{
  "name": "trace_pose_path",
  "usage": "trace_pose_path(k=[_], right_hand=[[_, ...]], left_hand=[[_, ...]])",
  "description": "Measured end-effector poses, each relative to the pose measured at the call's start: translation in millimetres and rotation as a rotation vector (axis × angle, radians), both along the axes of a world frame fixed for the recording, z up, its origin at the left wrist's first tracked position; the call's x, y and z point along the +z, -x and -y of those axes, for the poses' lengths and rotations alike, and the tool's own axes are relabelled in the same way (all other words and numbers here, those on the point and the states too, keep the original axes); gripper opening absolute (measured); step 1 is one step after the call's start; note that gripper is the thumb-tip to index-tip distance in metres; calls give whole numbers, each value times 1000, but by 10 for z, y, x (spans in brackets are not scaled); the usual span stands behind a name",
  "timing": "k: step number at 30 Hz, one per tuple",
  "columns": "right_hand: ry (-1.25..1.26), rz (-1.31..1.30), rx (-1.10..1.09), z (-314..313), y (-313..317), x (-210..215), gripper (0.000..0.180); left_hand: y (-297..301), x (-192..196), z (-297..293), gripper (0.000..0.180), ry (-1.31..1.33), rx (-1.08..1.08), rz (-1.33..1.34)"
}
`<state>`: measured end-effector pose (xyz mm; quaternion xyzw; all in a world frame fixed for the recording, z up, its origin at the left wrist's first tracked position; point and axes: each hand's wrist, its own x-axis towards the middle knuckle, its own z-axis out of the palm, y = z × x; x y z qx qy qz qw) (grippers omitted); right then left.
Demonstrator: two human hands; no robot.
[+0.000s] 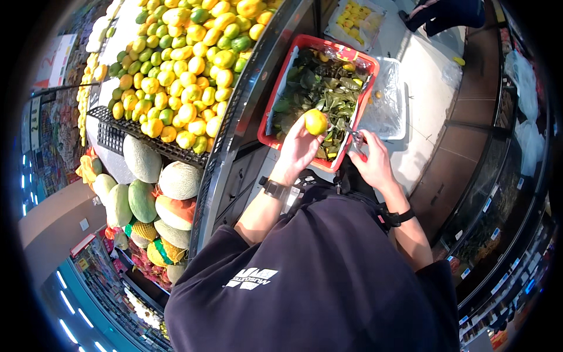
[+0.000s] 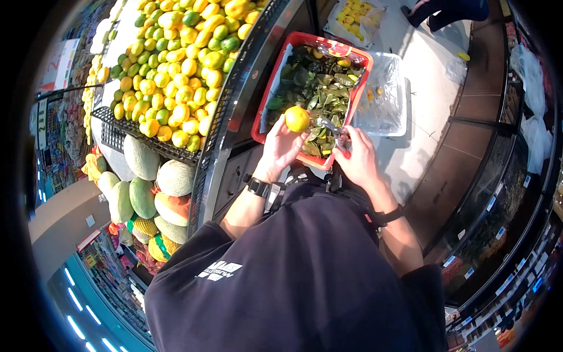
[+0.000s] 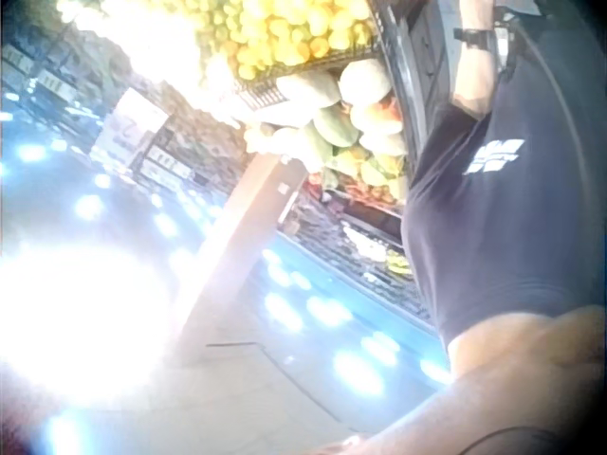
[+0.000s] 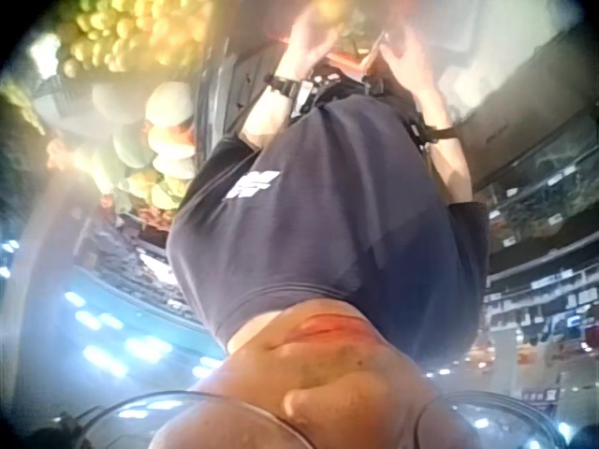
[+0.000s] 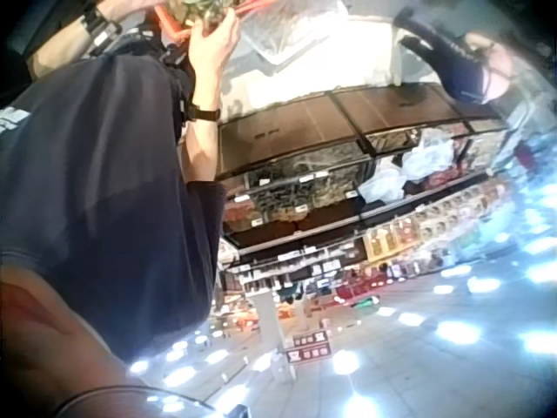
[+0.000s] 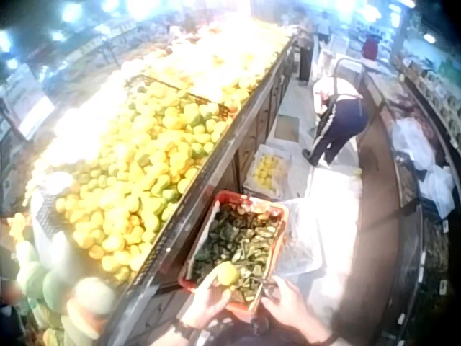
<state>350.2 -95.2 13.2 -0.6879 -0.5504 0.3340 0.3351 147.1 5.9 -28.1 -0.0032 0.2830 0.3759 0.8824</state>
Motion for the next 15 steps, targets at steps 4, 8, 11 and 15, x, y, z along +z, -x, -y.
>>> trace_pose_path(k=[4, 8, 11, 15], right_hand=[[-75, 30, 6, -137, 428, 238, 53], [-61, 73, -29, 30, 676, 151, 53], [51, 1, -72, 202, 791, -18, 54], [141, 33, -145, 364, 952, -207, 52]], left_hand=[[182, 184, -51, 42, -401, 1, -358], [623, 472, -217, 59, -1144, -73, -1365], [1125, 585, -522, 60, -1308, 23, -1710], [1792, 634, -890, 63, -1173, 179, -1759]])
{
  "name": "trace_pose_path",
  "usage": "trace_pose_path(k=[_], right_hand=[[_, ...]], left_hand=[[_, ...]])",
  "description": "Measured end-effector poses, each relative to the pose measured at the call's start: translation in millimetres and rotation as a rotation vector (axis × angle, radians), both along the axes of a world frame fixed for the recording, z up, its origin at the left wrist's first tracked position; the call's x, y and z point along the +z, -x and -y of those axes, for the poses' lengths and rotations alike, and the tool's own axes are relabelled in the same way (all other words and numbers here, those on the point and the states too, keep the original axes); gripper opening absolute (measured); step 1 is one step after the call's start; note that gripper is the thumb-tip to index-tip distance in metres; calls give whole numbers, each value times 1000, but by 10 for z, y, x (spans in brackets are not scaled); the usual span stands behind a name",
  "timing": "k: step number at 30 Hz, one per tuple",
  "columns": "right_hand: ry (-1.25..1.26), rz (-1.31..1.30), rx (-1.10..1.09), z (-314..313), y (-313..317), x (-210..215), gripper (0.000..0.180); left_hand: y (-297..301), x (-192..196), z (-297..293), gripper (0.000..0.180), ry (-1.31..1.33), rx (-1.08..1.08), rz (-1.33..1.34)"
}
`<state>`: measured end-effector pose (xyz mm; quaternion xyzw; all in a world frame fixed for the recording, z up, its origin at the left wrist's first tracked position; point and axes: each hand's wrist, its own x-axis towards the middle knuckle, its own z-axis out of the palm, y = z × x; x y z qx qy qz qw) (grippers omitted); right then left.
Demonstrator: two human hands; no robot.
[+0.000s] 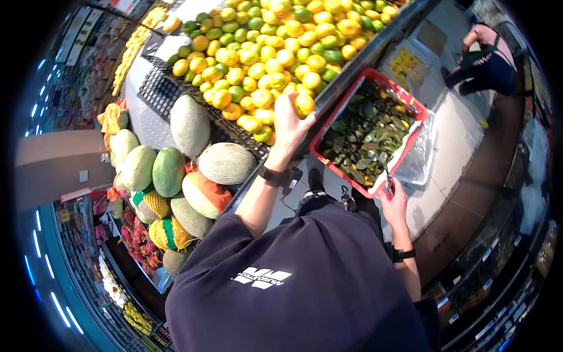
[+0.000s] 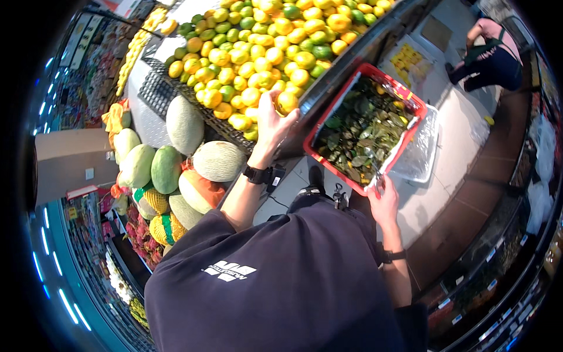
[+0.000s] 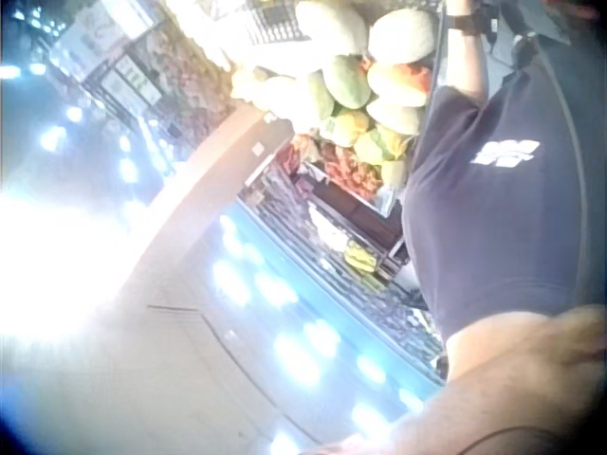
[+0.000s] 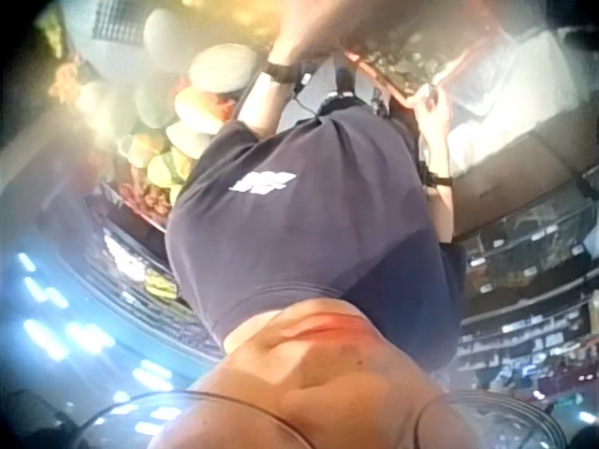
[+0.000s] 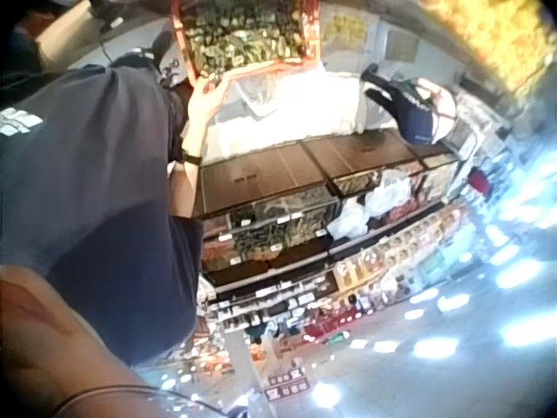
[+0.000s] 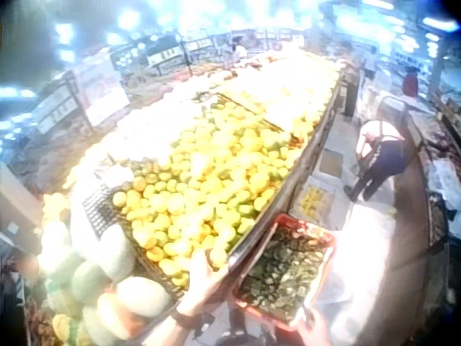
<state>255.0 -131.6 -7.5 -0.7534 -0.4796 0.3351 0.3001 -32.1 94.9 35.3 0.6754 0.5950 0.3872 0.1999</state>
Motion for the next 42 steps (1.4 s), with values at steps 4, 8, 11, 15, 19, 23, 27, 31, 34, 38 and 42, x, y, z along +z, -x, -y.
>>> trace_pose_path(k=[4, 8, 11, 15, 19, 23, 27, 31, 34, 38, 42], right_hand=[[104, -201, -44, 54, 139, -222, 42], [77, -427, -130, 76, 264, -448, 31], [63, -417, -143, 58, 274, -374, 28], [116, -364, -167, 185, 96, -348, 30], [143, -350, -276, 387, -198, -364, 31], [167, -323, -404, 531, -509, -308, 23], [257, -304, -454, 848, -940, -433, 26], [341, -281, -509, 1100, -1370, -454, 27], [385, -220, -583, 1402, -1691, -575, 27], [432, -179, -694, 1860, -2152, -664, 28], [482, -162, -823, 2434, -2398, -863, 26]], left_hand=[[436, 190, -421, 46, 503, 64, 720], [682, 378, -1012, 16, -14, 37, 308], [525, 524, -1206, 21, -84, 47, 1426], [-95, 147, -855, 14, 71, -204, 998], [-757, -444, -464, 11, 679, -180, 891], [-1358, -1301, -292, 9, 913, -146, 703], [-2057, -1992, -267, 28, 913, -219, 259], [-2823, -2466, -372, 36, 838, -311, 133], [-3422, -2891, -545, 45, 870, -284, 320], [-4033, -3519, -804, 42, 947, -165, 789], [-4329, -3743, -908, 37, 830, 296, -6]])
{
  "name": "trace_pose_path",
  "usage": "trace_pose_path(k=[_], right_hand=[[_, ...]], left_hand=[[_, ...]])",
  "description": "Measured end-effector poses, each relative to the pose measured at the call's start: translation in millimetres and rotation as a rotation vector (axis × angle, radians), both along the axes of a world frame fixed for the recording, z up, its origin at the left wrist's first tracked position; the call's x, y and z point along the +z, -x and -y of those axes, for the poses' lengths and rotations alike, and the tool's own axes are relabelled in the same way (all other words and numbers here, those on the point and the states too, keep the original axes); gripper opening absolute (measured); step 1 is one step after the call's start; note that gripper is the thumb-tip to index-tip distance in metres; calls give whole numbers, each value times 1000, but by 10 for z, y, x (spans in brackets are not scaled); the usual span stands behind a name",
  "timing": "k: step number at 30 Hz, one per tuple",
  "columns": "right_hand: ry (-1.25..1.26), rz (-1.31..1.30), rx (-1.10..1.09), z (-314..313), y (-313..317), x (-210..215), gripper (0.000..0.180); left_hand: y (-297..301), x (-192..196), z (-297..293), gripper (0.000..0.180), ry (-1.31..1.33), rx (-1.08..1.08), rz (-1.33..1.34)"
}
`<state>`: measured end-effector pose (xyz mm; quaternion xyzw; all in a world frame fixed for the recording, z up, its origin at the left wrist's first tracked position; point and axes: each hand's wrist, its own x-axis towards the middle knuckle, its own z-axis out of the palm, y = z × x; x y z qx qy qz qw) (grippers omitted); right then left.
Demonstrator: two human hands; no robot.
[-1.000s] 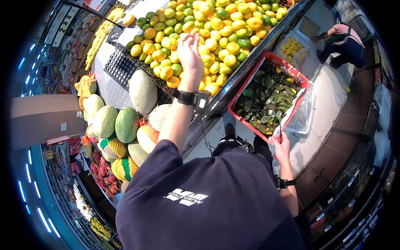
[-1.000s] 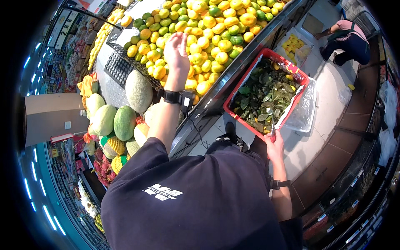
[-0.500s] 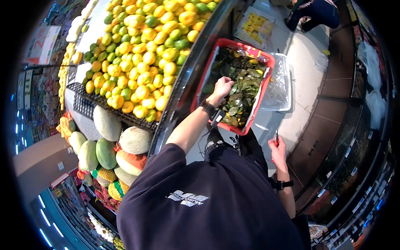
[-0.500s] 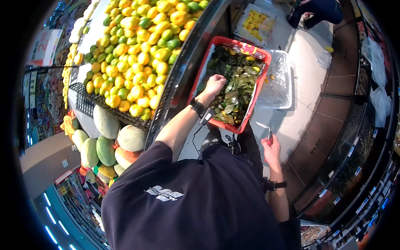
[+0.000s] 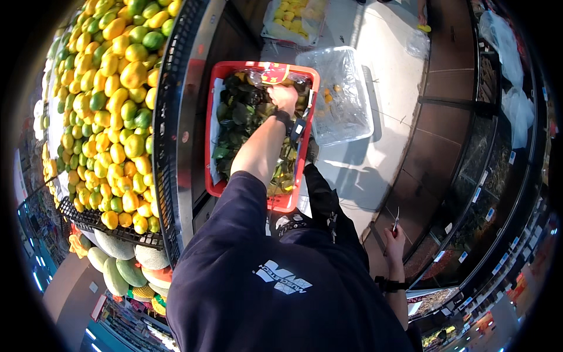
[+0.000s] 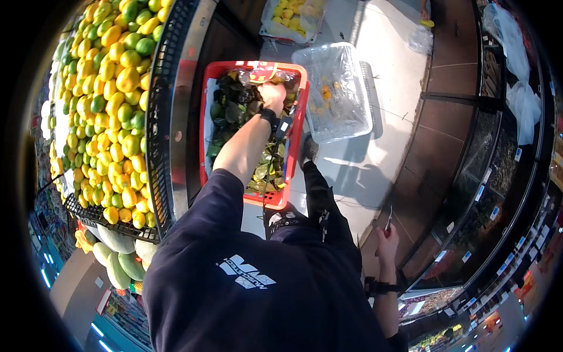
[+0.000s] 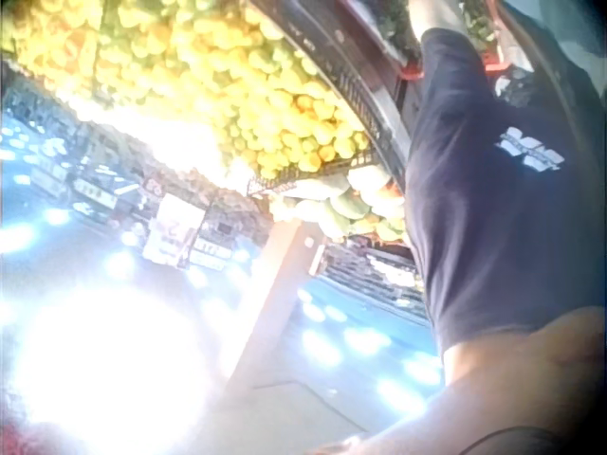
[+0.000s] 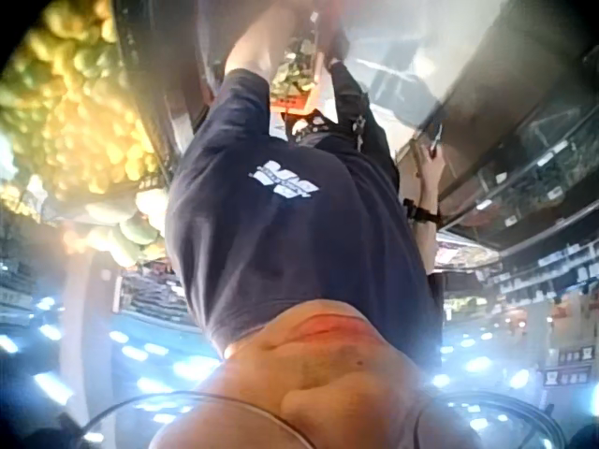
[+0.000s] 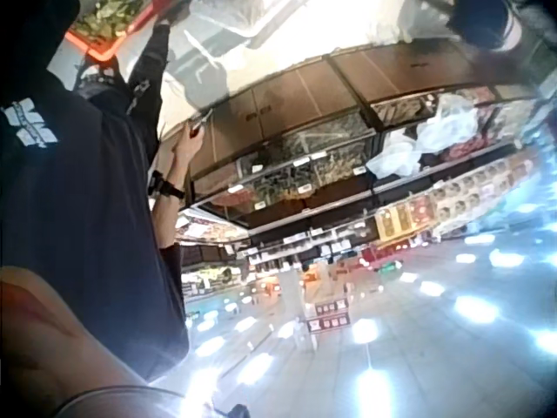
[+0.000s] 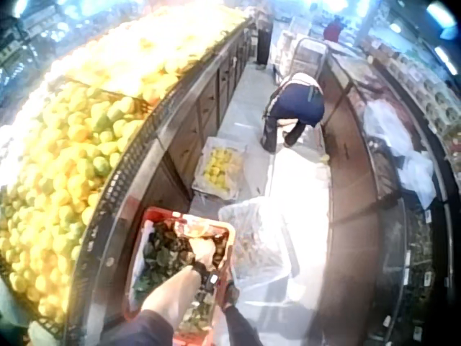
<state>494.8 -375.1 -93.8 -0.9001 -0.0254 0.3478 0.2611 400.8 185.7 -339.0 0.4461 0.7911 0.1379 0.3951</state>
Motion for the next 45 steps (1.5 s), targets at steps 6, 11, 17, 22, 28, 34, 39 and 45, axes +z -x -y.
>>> trace_pose_path(k=[6, 11, 17, 22, 28, 34, 39, 45], right_hand=[[31, -316, -387, -166, 154, 199, 25], [-18, -254, -298, -174, 196, 125, 25], [-9, -273, -266, -53, 315, 91, 27], [82, -362, -235, -160, 315, 291, 34], [95, -282, -105, 217, 398, 29, 31], [-33, -284, -111, 22, 281, 114, 31], [-132, -234, -37, -228, 329, 38, 32], [-259, -192, 239, -1340, 587, 314, 29]], left_hand=[[-112, 706, 51, 49, 533, -148, 234], [88, 152, 14, 42, 535, -296, 237], [210, -135, -333, 40, 146, -626, 451], [74, -39, -404, 69, 66, -769, 63], [114, -183, -245, 49, -112, -775, -84], [335, -173, 46, 55, -219, -401, 521], [894, 967, 474, 48, -18, -182, 987], [1891, 2023, 925, 34, 382, 394, 1856]])
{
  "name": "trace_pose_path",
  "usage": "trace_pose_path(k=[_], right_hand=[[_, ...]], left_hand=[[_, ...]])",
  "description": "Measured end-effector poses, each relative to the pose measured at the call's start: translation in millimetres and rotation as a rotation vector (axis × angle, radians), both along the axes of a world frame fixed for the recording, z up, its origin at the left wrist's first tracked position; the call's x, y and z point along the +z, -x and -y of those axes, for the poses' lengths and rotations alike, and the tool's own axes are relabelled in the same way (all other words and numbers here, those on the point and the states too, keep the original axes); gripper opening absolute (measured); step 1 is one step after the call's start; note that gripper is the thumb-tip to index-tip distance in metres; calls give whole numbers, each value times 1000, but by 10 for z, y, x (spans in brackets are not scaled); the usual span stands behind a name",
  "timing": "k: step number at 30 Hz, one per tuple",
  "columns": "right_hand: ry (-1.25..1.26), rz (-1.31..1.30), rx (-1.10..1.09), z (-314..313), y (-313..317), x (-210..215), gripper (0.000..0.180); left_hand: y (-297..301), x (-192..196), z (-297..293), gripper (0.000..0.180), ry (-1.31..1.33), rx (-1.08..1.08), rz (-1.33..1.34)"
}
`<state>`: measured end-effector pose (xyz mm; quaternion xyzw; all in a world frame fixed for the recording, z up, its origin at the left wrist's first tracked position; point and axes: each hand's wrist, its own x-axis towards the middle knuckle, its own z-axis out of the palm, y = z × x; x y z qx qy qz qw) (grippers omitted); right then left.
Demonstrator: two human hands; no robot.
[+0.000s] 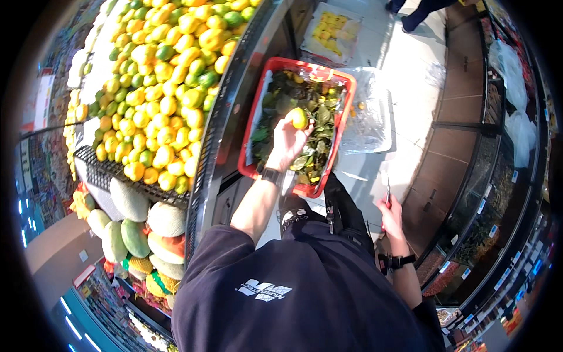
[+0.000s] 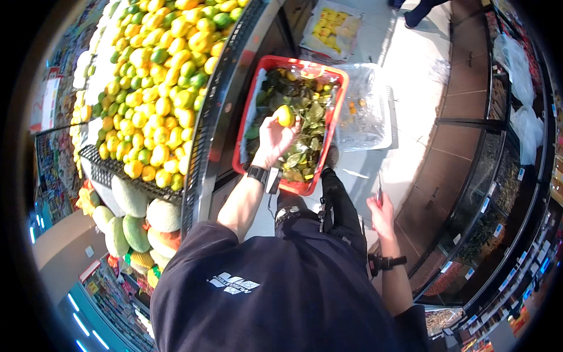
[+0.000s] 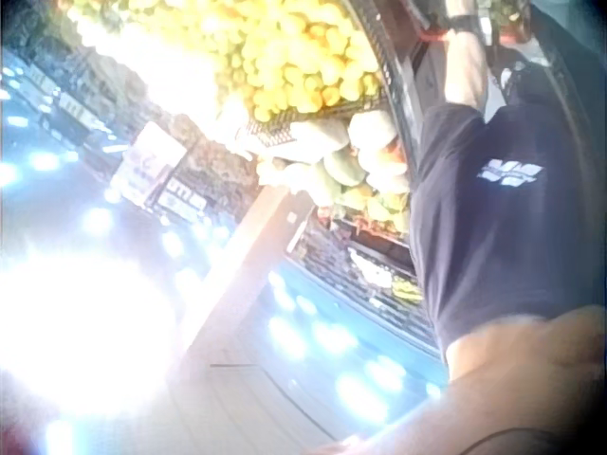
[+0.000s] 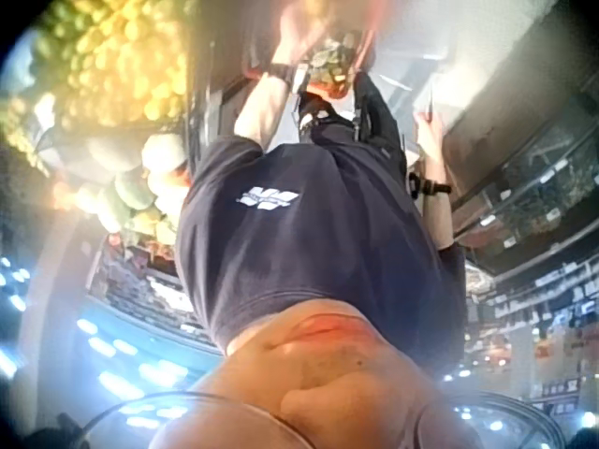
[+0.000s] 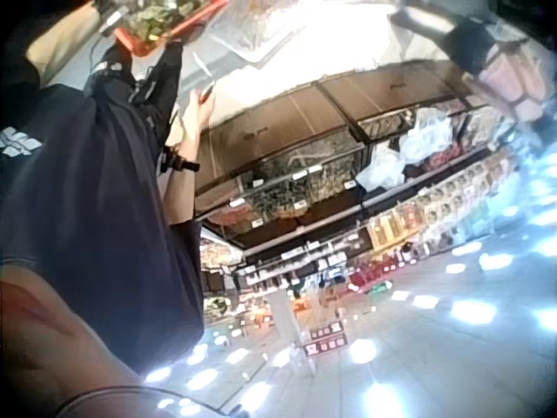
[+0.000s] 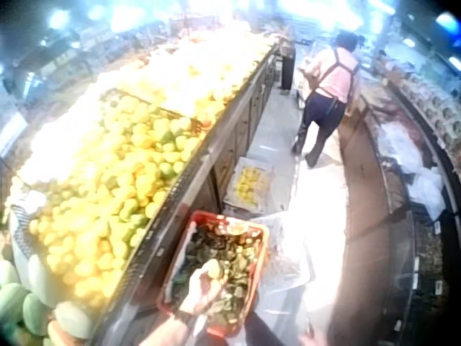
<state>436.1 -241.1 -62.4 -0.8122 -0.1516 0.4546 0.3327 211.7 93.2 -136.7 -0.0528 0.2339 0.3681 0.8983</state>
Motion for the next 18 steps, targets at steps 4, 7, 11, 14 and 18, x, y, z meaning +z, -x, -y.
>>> trace_pose_path(k=[4, 7, 11, 14, 18], right_hand=[[-291, 113, 215, -855, 577, 278, 49], [-501, 360, 476, -1408, 1133, 757, 53], [-561, 471, 560, -1721, 1817, 952, 55], [-566, 476, 567, -1747, 2192, 998, 54], [-607, 472, 575, -1814, 2550, 1037, 46]], left_hand=[[491, 571, 288, 36, 13, 65, 60], [733, 1012, 464, 34, -7, 81, -8], [1046, 1461, 637, 38, -106, 127, -53], [1253, 1580, 731, 42, -118, 158, -45], [1554, 1649, 838, 44, -185, 134, -34]])
